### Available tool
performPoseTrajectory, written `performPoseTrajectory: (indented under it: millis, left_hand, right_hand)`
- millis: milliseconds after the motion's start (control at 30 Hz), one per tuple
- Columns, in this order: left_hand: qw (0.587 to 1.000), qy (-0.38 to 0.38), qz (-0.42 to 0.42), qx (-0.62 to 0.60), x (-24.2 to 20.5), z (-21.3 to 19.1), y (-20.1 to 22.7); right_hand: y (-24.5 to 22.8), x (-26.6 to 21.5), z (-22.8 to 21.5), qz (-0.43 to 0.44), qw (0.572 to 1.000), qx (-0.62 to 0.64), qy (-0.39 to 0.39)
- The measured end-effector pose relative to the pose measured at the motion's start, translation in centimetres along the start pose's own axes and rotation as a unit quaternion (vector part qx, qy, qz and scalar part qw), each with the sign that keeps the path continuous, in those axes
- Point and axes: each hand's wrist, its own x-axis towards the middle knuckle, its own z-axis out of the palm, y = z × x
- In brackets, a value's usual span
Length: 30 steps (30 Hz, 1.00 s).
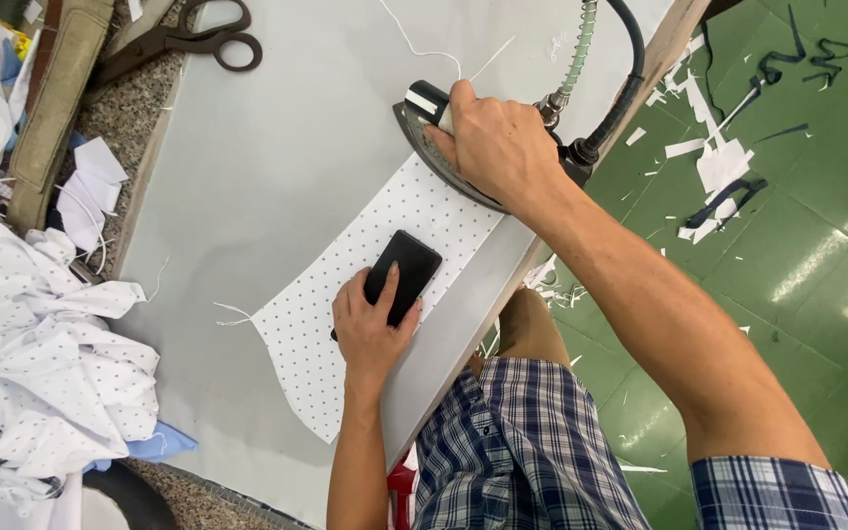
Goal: The person irons a white polka-dotted fabric piece on a work table using a steam iron. They repeatedly smooth the fabric, fold it, and continue ironing different sections while occasionally moving a black smartphone on the table.
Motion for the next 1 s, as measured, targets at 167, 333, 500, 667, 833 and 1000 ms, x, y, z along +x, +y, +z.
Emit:
performPoseTrajectory:
  millis: [167, 333, 500, 667, 833, 1000]
  left_hand:
    - [1.0, -0.001, 0.003, -0.001, 0.2, -0.2, 0.0]
    - [1.0, -0.01, -0.01, -0.002, -0.3, 0.1, -0.2]
    - [0.993, -0.09, -0.073, -0.023, -0.8, 0.8, -0.1]
    - [0.982, -0.003, -0.188, 0.009, 5.1, 3.9, 5.5]
    - [0.939, 0.098, -0.327, 0.027, 15.5, 9.1, 15.0]
    - [0.883, 0.114, -0.452, 0.059, 22.2, 12.2, 19.9]
  right_hand:
    - [1.4, 0.8, 0.1, -0.02, 0.999, -0.033, 0.022]
    - [2.4, 1.5, -1.9, -0.035, 0.999, -0.029, 0.027]
    - [3.5, 2.5, -6.0, -0.064, 0.995, 0.043, -0.058]
    - [7.9, 6.3, -6.8, -0.14, 0.986, 0.032, -0.078]
    - [14.3, 13.0, -5.3, -0.189, 0.979, 0.017, -0.077]
    - [18.5, 15.2, -6.6, -0.272, 0.956, 0.108, 0.034]
